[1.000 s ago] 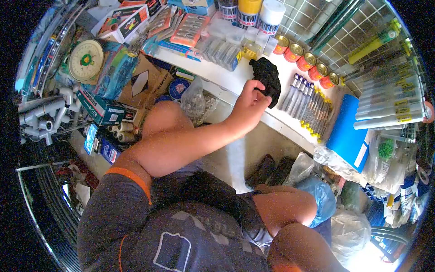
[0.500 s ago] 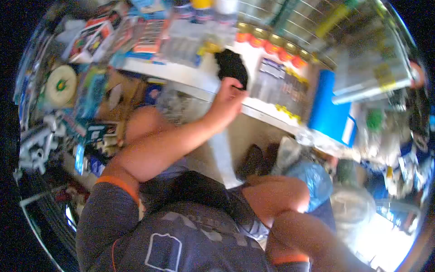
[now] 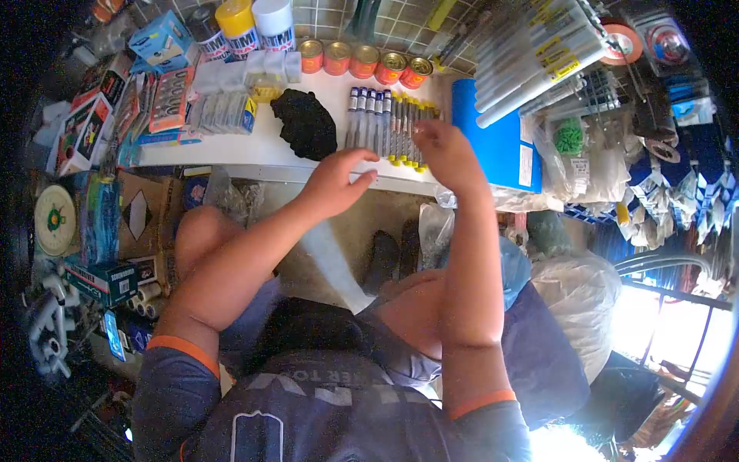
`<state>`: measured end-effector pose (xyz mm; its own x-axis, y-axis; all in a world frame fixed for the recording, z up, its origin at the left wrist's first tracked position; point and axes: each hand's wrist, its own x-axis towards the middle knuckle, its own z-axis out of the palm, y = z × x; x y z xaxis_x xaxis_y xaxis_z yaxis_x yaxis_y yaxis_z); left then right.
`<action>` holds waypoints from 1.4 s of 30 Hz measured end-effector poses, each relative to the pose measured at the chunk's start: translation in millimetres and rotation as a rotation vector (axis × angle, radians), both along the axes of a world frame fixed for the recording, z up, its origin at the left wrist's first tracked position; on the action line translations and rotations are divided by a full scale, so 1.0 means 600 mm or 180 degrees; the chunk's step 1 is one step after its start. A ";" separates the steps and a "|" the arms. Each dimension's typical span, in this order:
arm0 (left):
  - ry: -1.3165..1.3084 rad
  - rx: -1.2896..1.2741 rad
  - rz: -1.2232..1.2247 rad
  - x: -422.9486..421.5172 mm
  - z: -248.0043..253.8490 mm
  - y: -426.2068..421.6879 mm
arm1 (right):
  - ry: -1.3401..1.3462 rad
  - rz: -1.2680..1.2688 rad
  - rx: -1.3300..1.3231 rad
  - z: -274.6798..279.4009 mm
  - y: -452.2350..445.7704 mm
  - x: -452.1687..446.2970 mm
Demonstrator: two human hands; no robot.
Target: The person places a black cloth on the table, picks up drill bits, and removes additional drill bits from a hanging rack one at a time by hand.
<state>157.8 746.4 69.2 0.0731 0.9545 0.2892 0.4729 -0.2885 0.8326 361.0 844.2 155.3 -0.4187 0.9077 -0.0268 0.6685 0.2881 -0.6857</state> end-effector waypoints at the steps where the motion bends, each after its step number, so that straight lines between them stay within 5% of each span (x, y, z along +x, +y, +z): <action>1: 0.0595 -0.0045 -0.0212 -0.002 -0.012 0.003 | -0.0284 -0.0048 0.0173 -0.021 0.002 0.000; 4: 0.2009 -0.0148 0.0084 0.011 0.006 -0.018 | -0.1054 -0.0144 0.0657 -0.069 0.001 -0.015; 10: 0.2095 -0.0176 -0.0073 0.007 -0.020 0.016 | -0.1479 -0.0279 0.0978 -0.130 0.007 -0.038; 11: 0.2179 -0.0267 -0.0064 0.007 -0.018 0.019 | -0.1402 -0.0463 0.0323 -0.129 0.008 -0.040; 18: 0.2270 -0.0619 0.0079 -0.013 -0.014 0.007 | -0.1664 -0.0655 0.0868 -0.167 -0.011 -0.033; 30: 0.2295 -0.0751 -0.0018 -0.035 -0.016 -0.016 | -0.1842 -0.1343 0.0326 -0.128 -0.017 -0.092; 42: 0.2322 -0.0844 -0.0135 -0.029 -0.007 -0.020 | -0.1775 -0.1109 0.0496 -0.116 -0.024 -0.109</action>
<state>140.6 734.7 64.8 0.1953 0.9772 -0.0837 0.9208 -0.1533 0.3587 295.7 829.7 85.7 -0.0623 0.9980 -0.0120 0.9821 0.0592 -0.1789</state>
